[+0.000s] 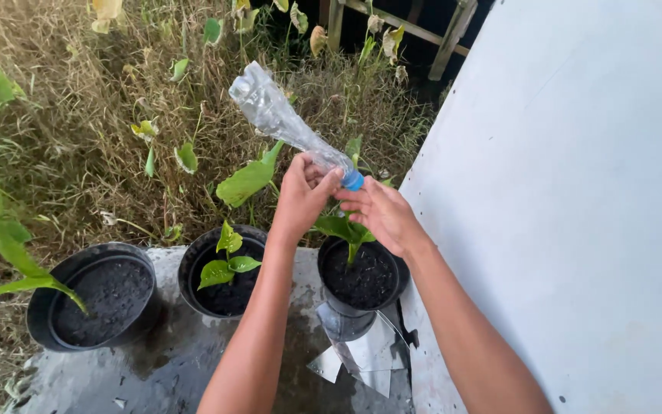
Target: Watering several potted plants using a plastic water bottle
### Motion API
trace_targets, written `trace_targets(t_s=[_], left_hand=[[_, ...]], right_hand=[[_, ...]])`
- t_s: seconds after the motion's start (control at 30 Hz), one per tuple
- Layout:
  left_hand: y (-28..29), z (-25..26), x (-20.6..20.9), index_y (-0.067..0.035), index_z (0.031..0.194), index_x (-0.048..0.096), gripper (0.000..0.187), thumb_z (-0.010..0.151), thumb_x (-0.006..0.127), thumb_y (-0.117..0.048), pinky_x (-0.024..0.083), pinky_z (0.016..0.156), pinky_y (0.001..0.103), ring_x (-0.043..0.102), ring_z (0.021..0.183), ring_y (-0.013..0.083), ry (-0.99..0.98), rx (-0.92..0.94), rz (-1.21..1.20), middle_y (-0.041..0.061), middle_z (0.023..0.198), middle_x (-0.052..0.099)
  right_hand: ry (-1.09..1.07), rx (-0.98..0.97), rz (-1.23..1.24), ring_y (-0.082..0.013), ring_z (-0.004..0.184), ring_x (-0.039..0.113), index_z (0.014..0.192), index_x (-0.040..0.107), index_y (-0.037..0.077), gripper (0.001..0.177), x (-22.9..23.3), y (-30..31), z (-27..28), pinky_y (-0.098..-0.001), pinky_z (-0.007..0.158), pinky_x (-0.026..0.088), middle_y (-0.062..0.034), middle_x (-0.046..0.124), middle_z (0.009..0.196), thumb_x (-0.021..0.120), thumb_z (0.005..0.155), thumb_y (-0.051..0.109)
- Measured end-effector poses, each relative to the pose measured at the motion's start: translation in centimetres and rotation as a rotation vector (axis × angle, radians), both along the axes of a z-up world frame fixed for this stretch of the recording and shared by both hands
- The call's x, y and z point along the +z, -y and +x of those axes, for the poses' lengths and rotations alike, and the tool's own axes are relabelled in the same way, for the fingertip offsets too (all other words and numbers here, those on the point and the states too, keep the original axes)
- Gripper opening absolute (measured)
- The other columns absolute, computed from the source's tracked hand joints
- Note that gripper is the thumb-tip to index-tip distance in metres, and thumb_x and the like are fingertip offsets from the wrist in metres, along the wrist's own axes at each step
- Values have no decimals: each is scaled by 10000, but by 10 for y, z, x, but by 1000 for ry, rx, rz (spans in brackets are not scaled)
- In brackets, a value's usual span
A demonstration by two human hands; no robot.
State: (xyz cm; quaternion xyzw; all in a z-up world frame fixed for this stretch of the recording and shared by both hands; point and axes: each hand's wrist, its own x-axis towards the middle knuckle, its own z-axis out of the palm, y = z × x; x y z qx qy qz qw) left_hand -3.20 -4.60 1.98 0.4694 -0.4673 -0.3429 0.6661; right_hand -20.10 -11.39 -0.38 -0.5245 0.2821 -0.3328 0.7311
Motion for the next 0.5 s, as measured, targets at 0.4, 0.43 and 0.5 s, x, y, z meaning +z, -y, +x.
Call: trace_targets(t_s=[0.4,0.43,0.5], left_hand=[[27,-9,-20,50,1131,489,431,959,751,-245,623,689,311,737,776,181,32,24,14,146,873,700],[30,-9,-20,50,1131,489,431,959,751,-245,623,689,311,737,776,181,30,22,13,146,873,700],[32,-8,-23,45,1147,509,447,950,752,-275,611,661,333,748,735,183,121,110,54,143,833,720]], right_hand=[[58,-202,-148,-271,1064,699,1373,607,-28,462,-20,18,-5,-382,1005,568,-215,708,1187,705,980,194],[55,-203,-150,-271,1064,699,1373,607,-28,462,-17,14,-5,-382,1005,568,-215,708,1187,705,980,194],[-12,-296,-288,-194,1080,695,1371,606,-44,472,-11,6,-2,-324,996,579,-150,710,1213,742,938,85]])
